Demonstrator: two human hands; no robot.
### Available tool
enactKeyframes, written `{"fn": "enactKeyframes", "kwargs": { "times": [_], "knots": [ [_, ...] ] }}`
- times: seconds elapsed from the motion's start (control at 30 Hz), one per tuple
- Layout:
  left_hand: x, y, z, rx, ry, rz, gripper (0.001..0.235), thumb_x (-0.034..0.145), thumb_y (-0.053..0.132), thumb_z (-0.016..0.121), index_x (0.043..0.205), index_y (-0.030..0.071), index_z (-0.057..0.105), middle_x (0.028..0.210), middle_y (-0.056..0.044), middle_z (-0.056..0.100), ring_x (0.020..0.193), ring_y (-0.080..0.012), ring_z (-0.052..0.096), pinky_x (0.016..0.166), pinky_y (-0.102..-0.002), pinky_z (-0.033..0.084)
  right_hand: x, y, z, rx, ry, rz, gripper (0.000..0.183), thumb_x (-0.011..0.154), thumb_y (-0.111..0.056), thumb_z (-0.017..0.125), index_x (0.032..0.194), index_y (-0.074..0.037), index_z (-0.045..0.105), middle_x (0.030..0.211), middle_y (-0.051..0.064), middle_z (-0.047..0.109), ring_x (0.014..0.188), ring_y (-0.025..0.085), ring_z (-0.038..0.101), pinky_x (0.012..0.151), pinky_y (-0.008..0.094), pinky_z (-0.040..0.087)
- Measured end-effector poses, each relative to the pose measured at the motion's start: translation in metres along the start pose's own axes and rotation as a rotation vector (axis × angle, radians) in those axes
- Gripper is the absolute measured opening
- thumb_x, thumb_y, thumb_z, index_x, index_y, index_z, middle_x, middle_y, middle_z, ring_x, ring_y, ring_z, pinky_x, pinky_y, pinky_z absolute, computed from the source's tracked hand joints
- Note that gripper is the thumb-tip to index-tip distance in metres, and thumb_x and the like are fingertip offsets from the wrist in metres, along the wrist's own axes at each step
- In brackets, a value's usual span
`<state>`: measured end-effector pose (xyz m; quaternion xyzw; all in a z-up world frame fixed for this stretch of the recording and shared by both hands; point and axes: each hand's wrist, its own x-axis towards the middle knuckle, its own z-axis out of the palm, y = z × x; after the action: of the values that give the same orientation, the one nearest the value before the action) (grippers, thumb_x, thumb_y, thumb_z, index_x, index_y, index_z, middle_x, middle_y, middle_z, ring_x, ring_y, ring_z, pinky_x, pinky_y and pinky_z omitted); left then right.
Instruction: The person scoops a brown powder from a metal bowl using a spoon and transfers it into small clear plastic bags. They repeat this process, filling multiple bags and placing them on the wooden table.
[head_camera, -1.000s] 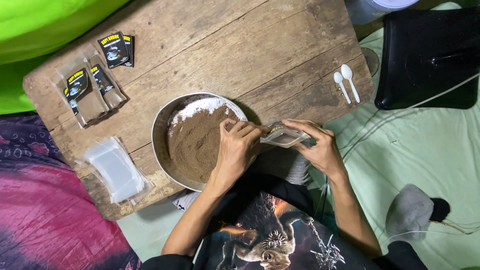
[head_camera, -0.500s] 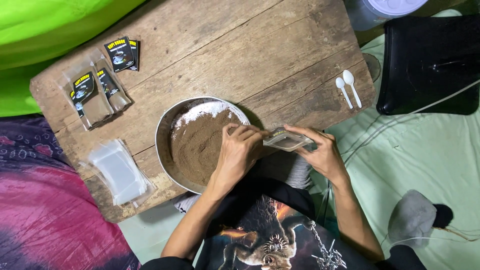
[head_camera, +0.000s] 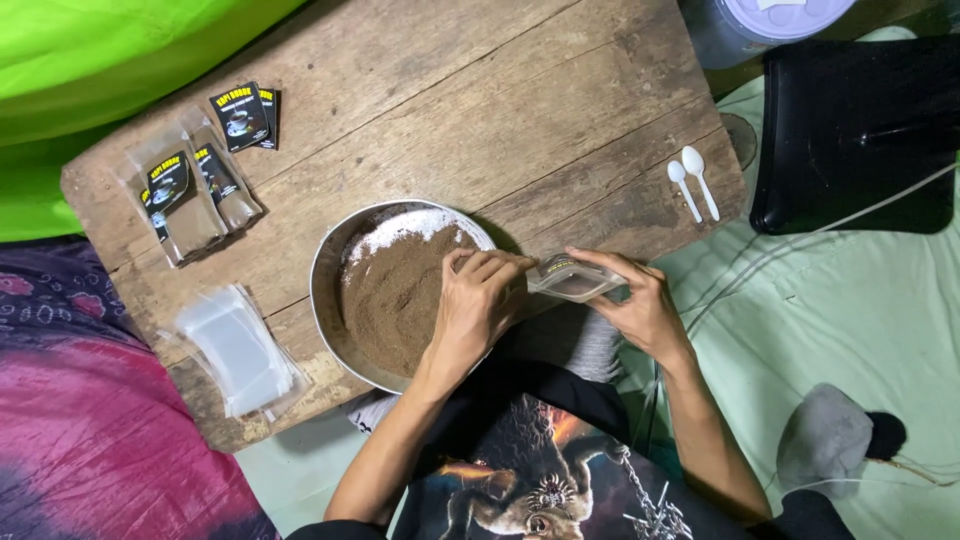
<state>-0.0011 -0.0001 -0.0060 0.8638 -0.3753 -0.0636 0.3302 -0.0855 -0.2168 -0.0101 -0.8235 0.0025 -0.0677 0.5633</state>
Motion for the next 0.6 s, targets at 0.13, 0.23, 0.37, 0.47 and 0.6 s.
{"fn": "enactKeyframes", "kwargs": {
  "times": [0.13, 0.23, 0.37, 0.47, 0.6],
  "knots": [
    [0.004, 0.011, 0.0, -0.037, 0.056, 0.031, 0.02, 0.081, 0.002, 0.068, 0.094, 0.017, 0.073, 0.089, 0.001, 0.075, 0.096, -0.0185, 0.071, 0.104, -0.046, 0.038, 0.004, -0.011, -0.002, -0.043, 0.028, -0.045, 0.03, 0.086, -0.002, 0.075, 0.116, -0.005, 0.074, 0.11, 0.017, 0.078, 0.106, 0.039, 0.073, 0.088, 0.051, 0.057],
    [0.002, 0.018, -0.004, -0.104, 0.127, 0.019, 0.024, 0.083, -0.001, 0.066, 0.093, 0.019, 0.073, 0.089, 0.004, 0.076, 0.096, -0.0154, 0.072, 0.104, -0.043, 0.04, 0.005, -0.021, -0.007, -0.016, 0.068, -0.073, 0.026, 0.088, -0.003, 0.075, 0.114, -0.004, 0.075, 0.112, 0.015, 0.078, 0.108, 0.035, 0.074, 0.091, 0.047, 0.057],
    [0.004, 0.011, -0.01, -0.044, 0.052, -0.01, 0.025, 0.081, 0.004, 0.07, 0.101, 0.019, 0.073, 0.098, 0.004, 0.076, 0.101, -0.016, 0.071, 0.105, -0.045, 0.038, 0.001, -0.004, -0.003, -0.043, 0.038, -0.051, 0.035, 0.083, 0.002, 0.077, 0.117, -0.003, 0.073, 0.115, 0.017, 0.076, 0.11, 0.038, 0.071, 0.092, 0.052, 0.056],
    [0.006, 0.004, -0.006, 0.017, -0.079, -0.052, 0.03, 0.081, 0.007, 0.07, 0.109, 0.019, 0.073, 0.104, 0.0, 0.076, 0.106, -0.0196, 0.069, 0.107, -0.05, 0.036, 0.0, 0.003, -0.001, -0.059, -0.01, 0.046, 0.044, 0.08, 0.004, 0.076, 0.123, -0.004, 0.071, 0.12, 0.018, 0.075, 0.114, 0.04, 0.069, 0.095, 0.055, 0.054],
    [0.003, -0.006, 0.006, -0.054, -0.06, -0.053, 0.023, 0.086, 0.007, 0.065, 0.103, 0.019, 0.076, 0.1, -0.001, 0.077, 0.102, -0.0201, 0.072, 0.107, -0.047, 0.039, 0.007, -0.003, 0.001, -0.058, 0.006, 0.054, 0.037, 0.084, 0.001, 0.074, 0.121, -0.005, 0.072, 0.117, 0.017, 0.076, 0.113, 0.039, 0.07, 0.094, 0.055, 0.055]
  ]
}}
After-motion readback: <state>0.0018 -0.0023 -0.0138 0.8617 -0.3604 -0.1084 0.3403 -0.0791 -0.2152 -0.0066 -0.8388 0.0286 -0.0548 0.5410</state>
